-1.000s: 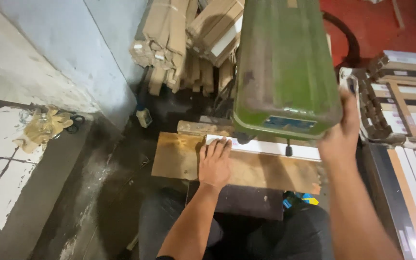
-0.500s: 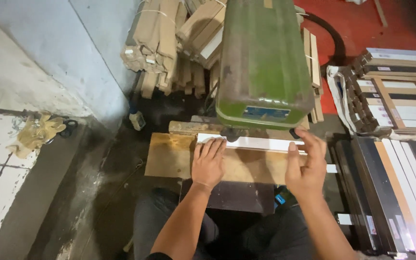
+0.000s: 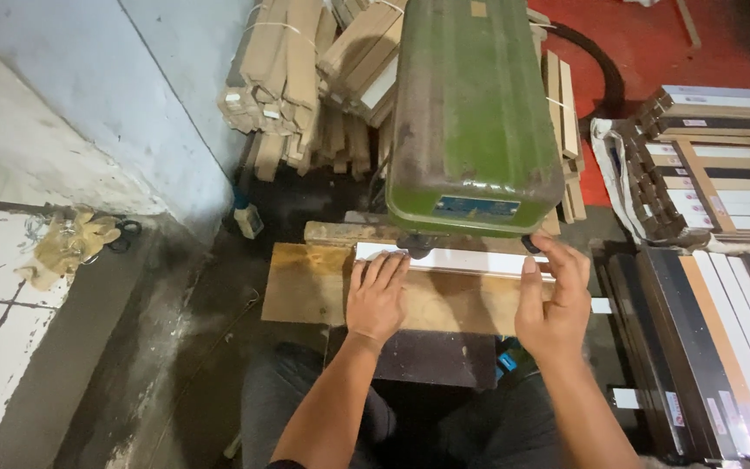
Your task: The person is positioning long rectangular frame components under a machine to apply a white strip or label, then stacking the finished pieces.
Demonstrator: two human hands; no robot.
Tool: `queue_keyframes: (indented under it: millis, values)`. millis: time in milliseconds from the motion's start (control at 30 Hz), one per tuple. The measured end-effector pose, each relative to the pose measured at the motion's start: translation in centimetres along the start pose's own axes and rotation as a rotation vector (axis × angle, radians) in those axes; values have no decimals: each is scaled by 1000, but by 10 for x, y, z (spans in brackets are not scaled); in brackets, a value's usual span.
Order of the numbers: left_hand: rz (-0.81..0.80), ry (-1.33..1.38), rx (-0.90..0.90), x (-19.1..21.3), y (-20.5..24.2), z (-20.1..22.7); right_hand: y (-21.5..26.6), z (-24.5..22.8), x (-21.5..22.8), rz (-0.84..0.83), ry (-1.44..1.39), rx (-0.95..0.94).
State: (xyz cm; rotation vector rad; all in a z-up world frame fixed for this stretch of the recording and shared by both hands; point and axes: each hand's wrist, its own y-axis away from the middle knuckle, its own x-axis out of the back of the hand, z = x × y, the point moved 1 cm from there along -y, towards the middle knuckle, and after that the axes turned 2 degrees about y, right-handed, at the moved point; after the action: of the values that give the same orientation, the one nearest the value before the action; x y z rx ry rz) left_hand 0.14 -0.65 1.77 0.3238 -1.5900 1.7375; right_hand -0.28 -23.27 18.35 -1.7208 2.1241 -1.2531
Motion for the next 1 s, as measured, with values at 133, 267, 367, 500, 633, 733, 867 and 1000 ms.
queue_keyframes:
  millis: [133, 267, 367, 500, 633, 733, 867, 1000]
  values:
    - [-2, 7, 2, -1, 0, -1, 1, 7, -2, 35, 8, 29]
    - [1, -2, 14, -5, 2, -1, -3, 11, -3, 51, 25, 57]
    - [-15, 18, 11, -9, 3, -4, -11, 17, -3, 73, 57, 120]
    - [-36, 32, -32, -15, 1, -8, -27, 19, -1, 95, 117, 231]
    - [-48, 2, -67, -20, -2, -8, -45, 25, 2, 79, 143, 297]
    - [-367, -178, -30, -3, -11, -1, -62, 16, 0, 36, 124, 199]
    - [-274, -172, -59, -7, -8, -4, -96, -1, -9, 53, 91, 232]
    - [-232, -155, -68, -5, -7, -3, -122, 37, -26, 66, 130, 173]
